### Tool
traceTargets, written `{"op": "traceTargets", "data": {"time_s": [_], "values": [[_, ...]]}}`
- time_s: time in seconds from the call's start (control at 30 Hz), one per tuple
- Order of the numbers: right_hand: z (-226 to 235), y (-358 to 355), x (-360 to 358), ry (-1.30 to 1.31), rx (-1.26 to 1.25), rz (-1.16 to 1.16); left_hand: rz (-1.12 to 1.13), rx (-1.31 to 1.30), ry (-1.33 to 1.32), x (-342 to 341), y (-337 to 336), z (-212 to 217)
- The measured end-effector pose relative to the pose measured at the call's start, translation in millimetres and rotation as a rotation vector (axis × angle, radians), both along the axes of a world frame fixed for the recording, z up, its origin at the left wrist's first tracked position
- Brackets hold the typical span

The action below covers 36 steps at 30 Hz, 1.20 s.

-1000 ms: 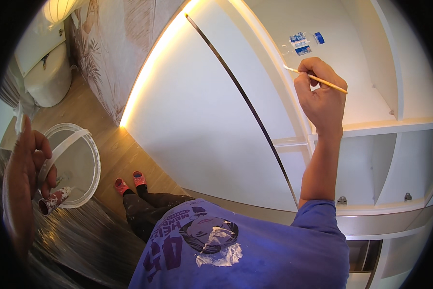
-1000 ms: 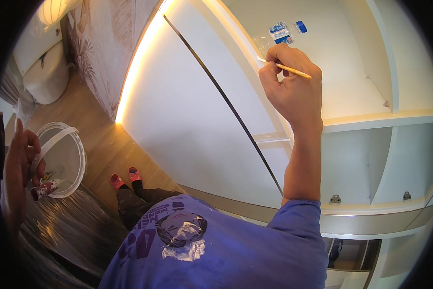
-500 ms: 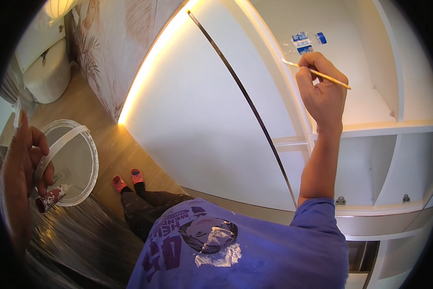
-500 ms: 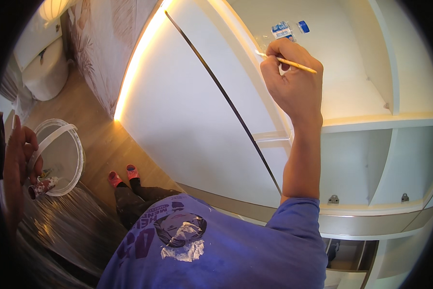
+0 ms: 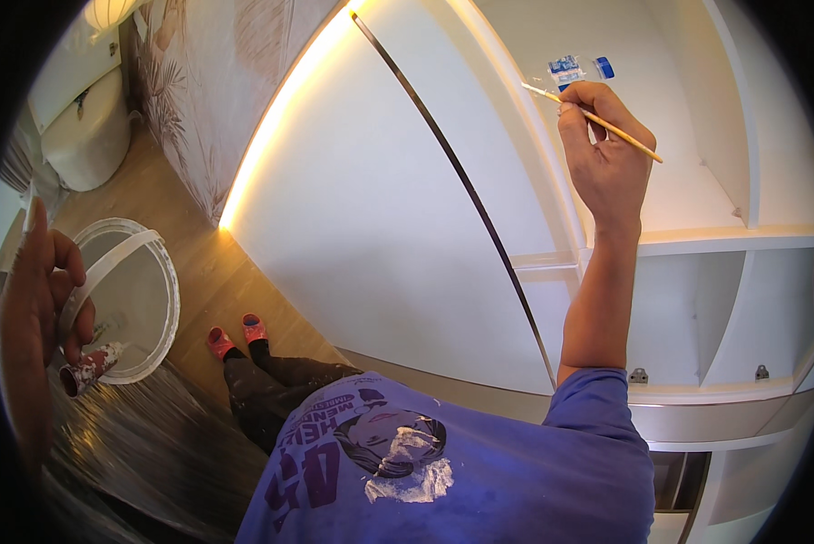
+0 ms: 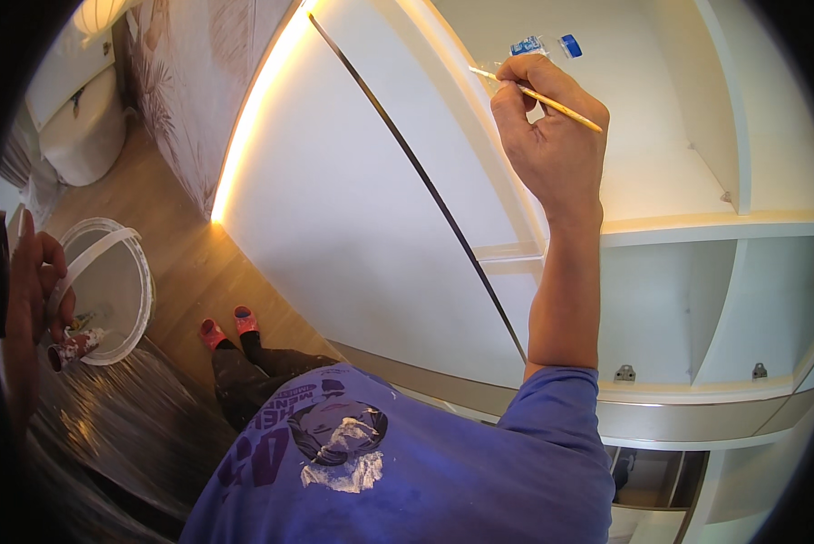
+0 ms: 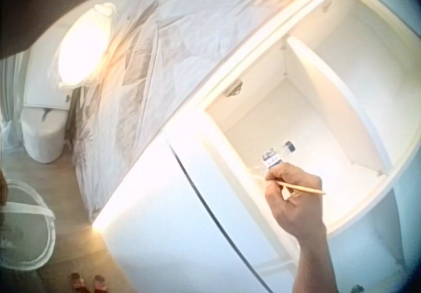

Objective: The person applies a liquid from a container onto the edges and corners of a white cabinet using a brush.

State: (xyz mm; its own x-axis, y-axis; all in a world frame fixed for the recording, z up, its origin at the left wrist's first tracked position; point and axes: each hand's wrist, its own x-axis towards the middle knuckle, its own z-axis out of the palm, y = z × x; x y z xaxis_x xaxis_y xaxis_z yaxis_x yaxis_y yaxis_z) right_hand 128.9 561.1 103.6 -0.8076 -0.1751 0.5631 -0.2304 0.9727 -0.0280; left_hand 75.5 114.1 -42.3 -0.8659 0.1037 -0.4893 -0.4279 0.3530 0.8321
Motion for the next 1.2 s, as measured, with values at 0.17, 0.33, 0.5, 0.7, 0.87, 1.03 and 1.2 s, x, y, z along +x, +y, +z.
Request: {"op": "traceTargets", "data": {"time_s": [0.17,0.33,0.5,0.7,0.87,1.03,1.2], "values": [[10.6,-6.8,16.1,-0.095,0.146,-0.172,-0.183,0.171,-0.102,-9.8,-10.9,13.3],[13.8,-9.5,15.7,-0.062,0.062,-0.095,-0.224,0.145,-0.049,-6.4,-8.4,20.2],[3.4,-3.7,-1.9,-0.005,-0.014,0.013,-0.122,0.006,0.112,1.6,-3.3,5.5],[5.3,-3.4,3.9,-0.053,0.024,-0.063,-0.292,0.248,-0.128,-11.3,-11.4,24.7],[11.0,-9.2,18.9,-0.087,0.1,-0.151,-0.273,0.231,-0.138,-10.0,-9.6,28.8],[13.7,-8.5,33.4,-0.118,0.102,-0.176,-0.267,0.209,-0.145,-9.8,-6.6,33.7],[13.8,-10.6,33.7,-0.093,0.043,-0.106,-0.268,0.242,-0.165,-10.8,-11.8,26.8]]}}
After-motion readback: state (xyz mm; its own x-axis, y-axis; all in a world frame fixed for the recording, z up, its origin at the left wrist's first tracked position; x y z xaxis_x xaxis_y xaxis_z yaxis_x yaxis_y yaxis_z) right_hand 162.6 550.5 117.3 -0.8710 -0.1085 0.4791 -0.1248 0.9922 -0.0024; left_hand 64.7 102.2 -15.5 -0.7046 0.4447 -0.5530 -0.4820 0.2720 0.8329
